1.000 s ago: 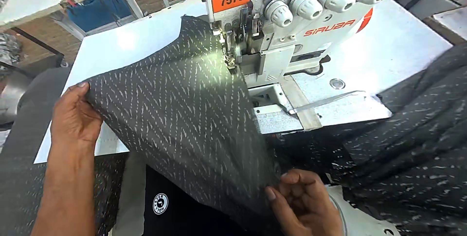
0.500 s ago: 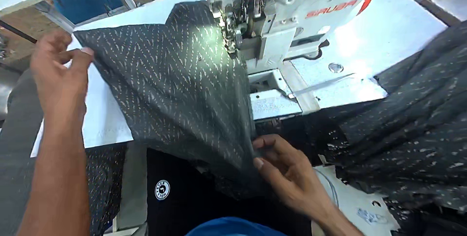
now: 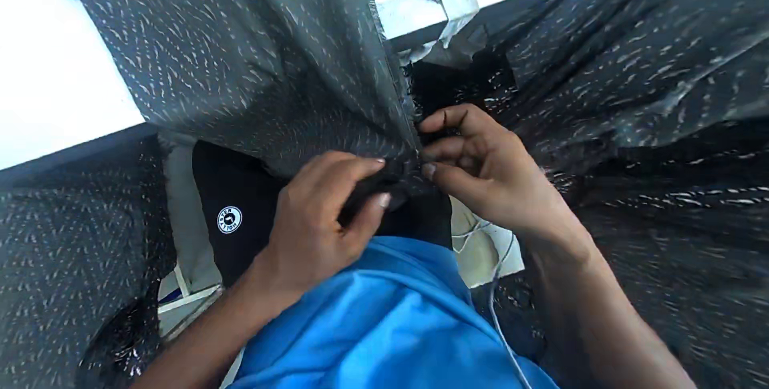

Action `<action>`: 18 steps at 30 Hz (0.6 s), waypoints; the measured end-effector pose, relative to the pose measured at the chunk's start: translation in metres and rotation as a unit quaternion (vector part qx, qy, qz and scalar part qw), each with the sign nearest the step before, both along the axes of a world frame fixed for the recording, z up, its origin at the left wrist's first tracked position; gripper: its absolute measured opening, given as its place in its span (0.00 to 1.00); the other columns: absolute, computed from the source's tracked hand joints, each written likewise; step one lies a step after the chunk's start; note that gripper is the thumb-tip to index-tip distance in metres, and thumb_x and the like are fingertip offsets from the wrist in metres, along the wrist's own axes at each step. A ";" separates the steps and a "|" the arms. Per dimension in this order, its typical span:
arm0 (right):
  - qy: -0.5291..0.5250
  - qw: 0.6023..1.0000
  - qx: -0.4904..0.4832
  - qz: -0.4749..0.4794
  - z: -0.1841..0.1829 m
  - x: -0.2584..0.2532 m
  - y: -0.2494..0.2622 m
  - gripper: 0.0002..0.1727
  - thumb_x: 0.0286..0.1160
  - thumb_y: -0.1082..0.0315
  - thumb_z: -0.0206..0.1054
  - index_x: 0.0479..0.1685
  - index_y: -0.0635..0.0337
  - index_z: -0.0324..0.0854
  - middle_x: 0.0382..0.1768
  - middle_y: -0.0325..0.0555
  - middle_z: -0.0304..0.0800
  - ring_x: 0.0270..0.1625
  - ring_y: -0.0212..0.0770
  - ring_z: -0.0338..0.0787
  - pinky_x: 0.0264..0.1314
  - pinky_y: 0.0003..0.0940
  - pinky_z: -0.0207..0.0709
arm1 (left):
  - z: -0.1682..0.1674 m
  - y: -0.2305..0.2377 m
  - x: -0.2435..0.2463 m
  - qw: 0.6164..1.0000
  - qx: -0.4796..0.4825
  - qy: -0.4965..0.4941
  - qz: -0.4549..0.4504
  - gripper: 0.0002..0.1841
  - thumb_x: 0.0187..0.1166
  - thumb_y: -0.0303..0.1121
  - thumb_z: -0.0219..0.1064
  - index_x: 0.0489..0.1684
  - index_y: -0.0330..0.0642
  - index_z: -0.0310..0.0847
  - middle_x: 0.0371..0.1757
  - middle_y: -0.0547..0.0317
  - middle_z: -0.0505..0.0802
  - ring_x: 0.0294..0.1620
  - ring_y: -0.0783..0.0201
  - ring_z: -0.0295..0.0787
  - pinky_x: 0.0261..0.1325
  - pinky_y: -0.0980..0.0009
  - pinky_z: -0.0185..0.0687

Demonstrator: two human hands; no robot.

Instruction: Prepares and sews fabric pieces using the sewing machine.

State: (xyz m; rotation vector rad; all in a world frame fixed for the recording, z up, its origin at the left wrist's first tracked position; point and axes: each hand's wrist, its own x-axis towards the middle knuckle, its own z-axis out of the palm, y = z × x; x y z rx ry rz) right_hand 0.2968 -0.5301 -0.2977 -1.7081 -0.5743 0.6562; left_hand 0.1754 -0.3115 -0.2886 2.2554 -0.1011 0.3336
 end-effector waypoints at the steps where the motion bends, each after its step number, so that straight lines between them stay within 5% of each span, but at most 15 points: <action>1: -0.006 1.000 0.007 -0.004 0.000 -0.002 0.001 0.24 0.68 0.73 0.63 0.67 0.52 0.72 0.37 0.34 0.95 0.28 0.27 0.90 0.24 0.18 0.82 | -0.001 -0.005 0.005 1.000 0.013 -0.001 0.000 0.15 0.77 0.37 0.72 0.57 0.39 0.89 0.52 0.56 0.92 0.49 0.67 0.90 0.49 0.70 0.90; 7: -0.028 0.999 0.045 -0.006 -0.005 -0.001 0.003 0.24 0.68 0.74 0.58 0.68 0.55 0.72 0.41 0.34 0.95 0.31 0.25 0.90 0.25 0.16 0.80 | -0.011 -0.012 0.033 0.998 0.062 -0.016 0.013 0.12 0.77 0.36 0.73 0.53 0.42 0.92 0.49 0.58 0.92 0.41 0.70 0.87 0.37 0.76 0.83; 10: -0.026 0.998 0.051 -0.013 -0.007 0.001 0.004 0.23 0.69 0.74 0.57 0.66 0.55 0.73 0.41 0.35 0.96 0.34 0.25 0.92 0.28 0.17 0.81 | -0.014 -0.014 0.039 0.995 0.085 -0.039 0.018 0.07 0.76 0.32 0.72 0.43 0.44 0.95 0.42 0.60 0.94 0.41 0.69 0.89 0.39 0.74 0.85; 18: 0.008 0.996 0.086 -0.035 -0.011 0.003 0.013 0.16 0.75 0.76 0.66 0.60 0.58 0.75 0.42 0.40 0.96 0.36 0.30 0.94 0.35 0.20 0.88 | -0.017 -0.007 0.033 0.998 0.034 -0.053 0.011 0.05 0.72 0.27 0.71 0.36 0.38 0.94 0.39 0.58 0.92 0.36 0.72 0.86 0.35 0.78 0.82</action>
